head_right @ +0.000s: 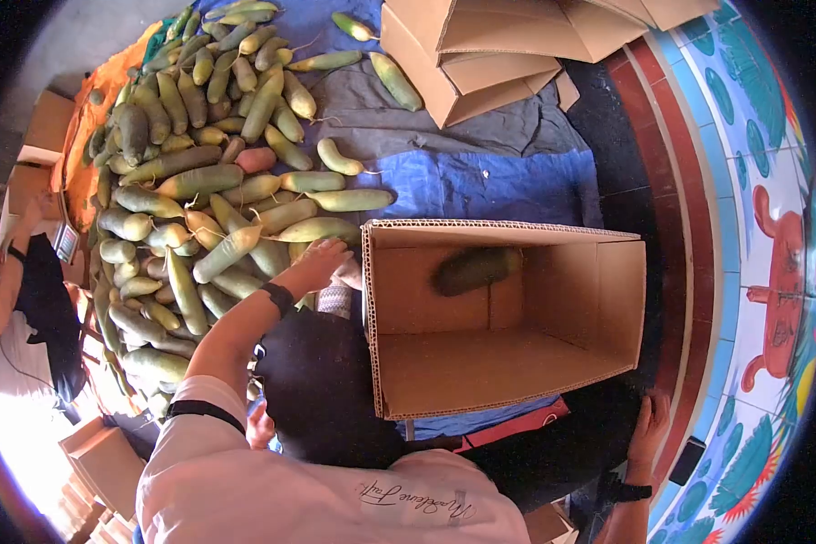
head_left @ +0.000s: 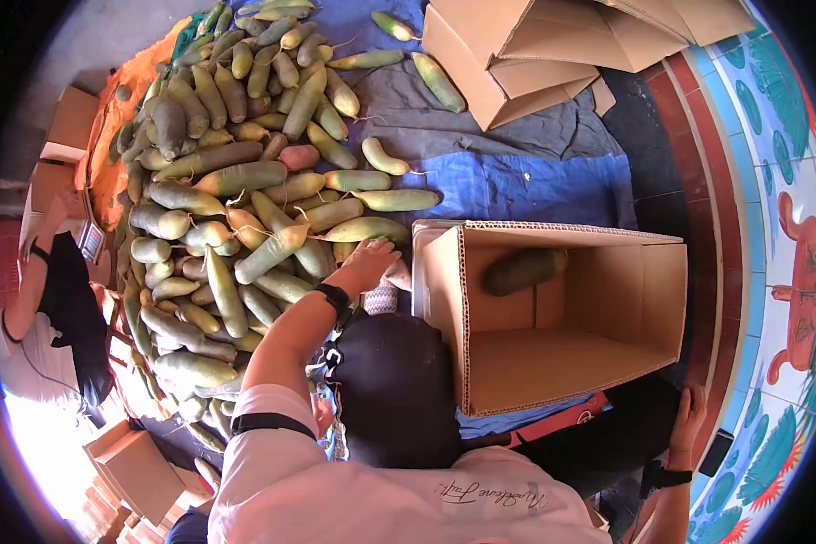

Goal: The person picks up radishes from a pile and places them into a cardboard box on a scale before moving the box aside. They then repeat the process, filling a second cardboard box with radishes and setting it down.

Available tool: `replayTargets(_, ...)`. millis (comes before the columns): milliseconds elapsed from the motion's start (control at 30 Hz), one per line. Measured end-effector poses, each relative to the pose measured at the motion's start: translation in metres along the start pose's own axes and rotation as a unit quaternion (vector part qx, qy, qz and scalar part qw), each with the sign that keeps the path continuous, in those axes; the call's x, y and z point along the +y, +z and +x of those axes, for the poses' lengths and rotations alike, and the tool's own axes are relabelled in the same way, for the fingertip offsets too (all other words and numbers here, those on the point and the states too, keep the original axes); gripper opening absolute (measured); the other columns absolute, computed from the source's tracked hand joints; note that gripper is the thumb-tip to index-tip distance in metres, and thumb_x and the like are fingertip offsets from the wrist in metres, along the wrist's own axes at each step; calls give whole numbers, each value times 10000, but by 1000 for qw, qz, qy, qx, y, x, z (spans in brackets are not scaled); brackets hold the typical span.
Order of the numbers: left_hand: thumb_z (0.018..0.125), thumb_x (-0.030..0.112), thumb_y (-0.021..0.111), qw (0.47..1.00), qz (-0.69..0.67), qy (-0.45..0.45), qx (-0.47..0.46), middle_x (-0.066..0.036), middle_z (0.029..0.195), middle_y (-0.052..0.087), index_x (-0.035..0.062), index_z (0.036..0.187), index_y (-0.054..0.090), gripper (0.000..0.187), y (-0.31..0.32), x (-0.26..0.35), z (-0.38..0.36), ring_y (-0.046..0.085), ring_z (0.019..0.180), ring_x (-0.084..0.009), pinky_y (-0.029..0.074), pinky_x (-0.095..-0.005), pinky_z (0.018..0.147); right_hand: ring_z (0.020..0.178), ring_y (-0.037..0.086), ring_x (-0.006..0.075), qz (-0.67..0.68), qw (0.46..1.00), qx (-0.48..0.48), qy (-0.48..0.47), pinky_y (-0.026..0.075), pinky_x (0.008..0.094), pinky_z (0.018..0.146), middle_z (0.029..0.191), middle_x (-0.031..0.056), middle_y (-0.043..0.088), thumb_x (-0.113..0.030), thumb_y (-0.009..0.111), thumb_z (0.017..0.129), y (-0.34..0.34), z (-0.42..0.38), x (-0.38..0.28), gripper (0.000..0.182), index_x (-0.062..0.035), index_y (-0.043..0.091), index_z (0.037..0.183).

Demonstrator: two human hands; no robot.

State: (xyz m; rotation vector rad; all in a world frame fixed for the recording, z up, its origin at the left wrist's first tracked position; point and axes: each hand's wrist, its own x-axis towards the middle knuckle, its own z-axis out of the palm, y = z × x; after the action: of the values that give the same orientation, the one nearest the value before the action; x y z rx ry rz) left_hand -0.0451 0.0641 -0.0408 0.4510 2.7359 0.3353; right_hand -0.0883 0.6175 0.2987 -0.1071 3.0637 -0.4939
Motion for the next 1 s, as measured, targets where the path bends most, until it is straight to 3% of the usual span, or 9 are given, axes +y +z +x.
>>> replayTargets(67,667,143,618,995,45,-62,-63,-97,1105,462,108,1151,469,508,-12,12,5,397,1117,-275,335,-462,905,799,494,230,0,1000,-14,7,385,294,748,825,125,504,-91,452,843,0,0,5,140,37,506,858)
replayTargets(267,664,142,598,994,32,-103,-20,-110,960,502,87,984,483,345,5,10,1,503,938,-274,424,-395,784,787,490,223,36,999,16,-6,379,293,741,806,123,503,-98,447,843,1,-2,0,151,41,506,844)
replayTargets(433,570,278,705,989,4,-142,-40,-135,905,536,61,993,449,540,-22,12,-23,537,891,-272,444,-359,767,772,496,247,-8,1000,9,-18,386,299,724,801,135,508,-92,451,839,-1,-4,8,151,40,523,850)
replayTargets(533,553,358,725,952,-122,-278,-29,-177,1025,532,27,1062,433,674,-50,12,-48,527,962,-303,441,-356,799,761,500,257,0,999,29,-38,389,298,710,798,143,510,-86,451,837,-1,-6,6,147,41,526,844)
replayTargets(667,620,402,696,797,-415,-428,93,-206,1205,449,-9,1261,311,853,-100,7,-99,506,1037,-289,415,-352,854,758,507,247,33,998,50,-22,393,299,707,791,137,513,-76,461,832,2,-7,8,135,44,525,831)
replayTargets(733,674,379,667,685,-554,-399,256,-166,1186,461,-3,1268,323,786,-133,24,-126,478,1052,-243,399,-347,864,753,515,239,35,998,46,-28,400,300,705,783,126,517,-65,478,824,1,-8,0,118,44,524,828)
replayTargets(800,707,350,649,659,-566,-366,335,-133,1174,463,3,1265,337,728,-171,34,-147,438,1082,-223,363,-335,897,748,519,238,47,997,56,-30,405,301,699,785,127,520,-64,484,822,2,-8,-6,114,42,525,826)
replayTargets(933,698,318,657,671,-624,-159,367,-121,1157,468,-23,1235,357,703,-273,106,-147,439,1070,-189,323,-309,926,734,531,249,48,993,79,-69,413,302,679,791,135,528,-73,494,822,3,-8,-17,115,36,529,835)
replayTargets(1000,660,371,682,730,-586,-113,333,-130,1173,461,-22,1255,337,793,-294,132,-140,446,1084,-212,329,-310,931,730,536,259,44,992,84,-78,417,301,667,796,140,530,-82,492,828,5,-8,-20,127,35,533,852)
